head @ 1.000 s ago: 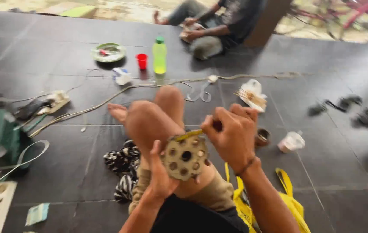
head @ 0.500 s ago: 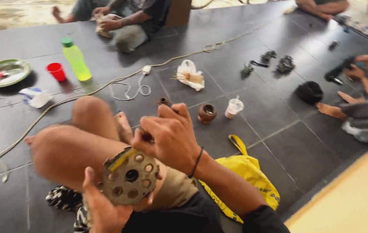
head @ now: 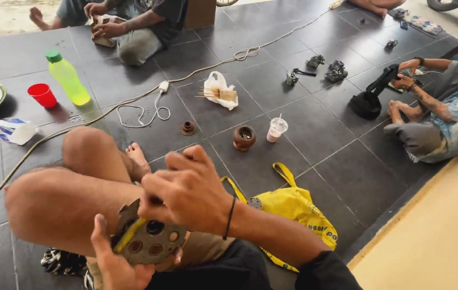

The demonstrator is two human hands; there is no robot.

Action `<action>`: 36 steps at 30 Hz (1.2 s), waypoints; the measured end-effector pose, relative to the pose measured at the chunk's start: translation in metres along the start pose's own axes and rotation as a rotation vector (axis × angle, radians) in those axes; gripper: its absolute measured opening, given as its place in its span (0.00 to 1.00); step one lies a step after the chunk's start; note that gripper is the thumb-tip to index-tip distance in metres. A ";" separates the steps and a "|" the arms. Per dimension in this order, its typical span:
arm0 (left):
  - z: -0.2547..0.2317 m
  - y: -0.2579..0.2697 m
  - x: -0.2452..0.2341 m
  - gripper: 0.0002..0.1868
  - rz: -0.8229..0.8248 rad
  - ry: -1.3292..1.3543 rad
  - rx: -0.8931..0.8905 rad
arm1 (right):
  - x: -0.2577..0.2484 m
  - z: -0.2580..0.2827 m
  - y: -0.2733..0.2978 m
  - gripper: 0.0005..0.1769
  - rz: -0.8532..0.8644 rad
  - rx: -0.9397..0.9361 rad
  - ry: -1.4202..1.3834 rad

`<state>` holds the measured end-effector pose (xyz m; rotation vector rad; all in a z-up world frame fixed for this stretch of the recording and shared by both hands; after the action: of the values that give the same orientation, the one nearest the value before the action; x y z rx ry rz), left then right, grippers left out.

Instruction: Measuring a motorcycle part with a tape measure and then cleaning it with a brush.

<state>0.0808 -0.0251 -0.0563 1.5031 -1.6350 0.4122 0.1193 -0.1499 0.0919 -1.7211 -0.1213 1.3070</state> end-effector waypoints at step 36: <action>0.020 -0.011 0.008 0.62 0.088 0.005 -0.070 | 0.000 -0.010 0.020 0.11 0.054 0.038 0.062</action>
<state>0.0839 -0.0473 -0.0653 1.3818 -1.6991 0.4020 0.1189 -0.1675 0.0774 -1.7417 -0.0141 1.2854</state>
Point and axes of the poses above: each hand's wrist, its own y-axis away from the middle knuckle, its own x-axis out of the palm, z = x × y, the point moved 5 cm from there along -y, towards the middle knuckle, and after that the axes turned 4 degrees about -x, right-handed, at the moved point
